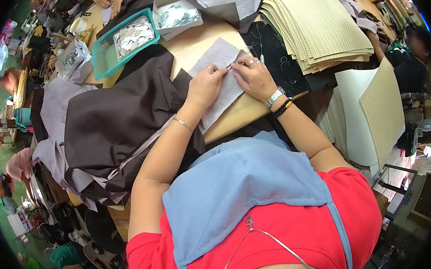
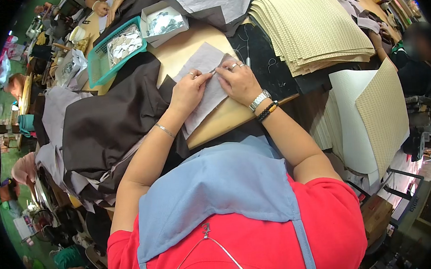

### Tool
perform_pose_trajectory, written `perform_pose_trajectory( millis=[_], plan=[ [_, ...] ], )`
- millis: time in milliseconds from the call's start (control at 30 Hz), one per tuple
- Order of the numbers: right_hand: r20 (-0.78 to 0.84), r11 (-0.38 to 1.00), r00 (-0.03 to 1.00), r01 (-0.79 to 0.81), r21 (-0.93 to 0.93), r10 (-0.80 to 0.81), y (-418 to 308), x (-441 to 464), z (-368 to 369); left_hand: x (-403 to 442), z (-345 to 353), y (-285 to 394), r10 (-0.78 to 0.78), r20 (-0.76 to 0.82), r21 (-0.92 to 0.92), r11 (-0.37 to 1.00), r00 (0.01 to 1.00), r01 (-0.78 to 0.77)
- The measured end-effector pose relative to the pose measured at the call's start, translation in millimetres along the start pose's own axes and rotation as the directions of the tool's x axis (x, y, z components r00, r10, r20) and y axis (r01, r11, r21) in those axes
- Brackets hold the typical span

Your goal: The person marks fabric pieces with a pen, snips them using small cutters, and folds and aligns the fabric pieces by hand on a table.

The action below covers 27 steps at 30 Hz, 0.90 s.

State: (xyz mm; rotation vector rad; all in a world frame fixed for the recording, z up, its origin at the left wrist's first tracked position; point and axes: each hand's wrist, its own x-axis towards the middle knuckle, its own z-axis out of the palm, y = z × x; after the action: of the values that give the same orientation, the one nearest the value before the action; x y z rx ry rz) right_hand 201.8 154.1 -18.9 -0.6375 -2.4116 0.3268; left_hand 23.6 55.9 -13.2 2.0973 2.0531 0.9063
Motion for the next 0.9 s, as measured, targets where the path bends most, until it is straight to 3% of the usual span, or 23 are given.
perform_pose_trajectory(
  millis=[333, 567, 900],
  plan=[
    [0.058, 0.989, 0.997, -0.032, -0.148, 0.041, 0.1, 10.2, -4.8, 7.4, 6.8, 2.3, 0.072, 0.018, 0.132, 0.988, 0.997, -0.074],
    [0.064, 0.968, 0.998, -0.008, -0.249, 0.025, 7.6, 20.0, -11.9, 14.8, 7.6, 9.0, 0.032, 0.075, 0.113, 0.993, 0.997, -0.040],
    [0.085, 0.972, 0.996, -0.006, -0.234, 0.027, 21.1, 15.5, -12.3, 29.4, 18.9, 8.7, 0.000, 0.105, 0.063, 0.998, 0.994, -0.007]
  ],
)
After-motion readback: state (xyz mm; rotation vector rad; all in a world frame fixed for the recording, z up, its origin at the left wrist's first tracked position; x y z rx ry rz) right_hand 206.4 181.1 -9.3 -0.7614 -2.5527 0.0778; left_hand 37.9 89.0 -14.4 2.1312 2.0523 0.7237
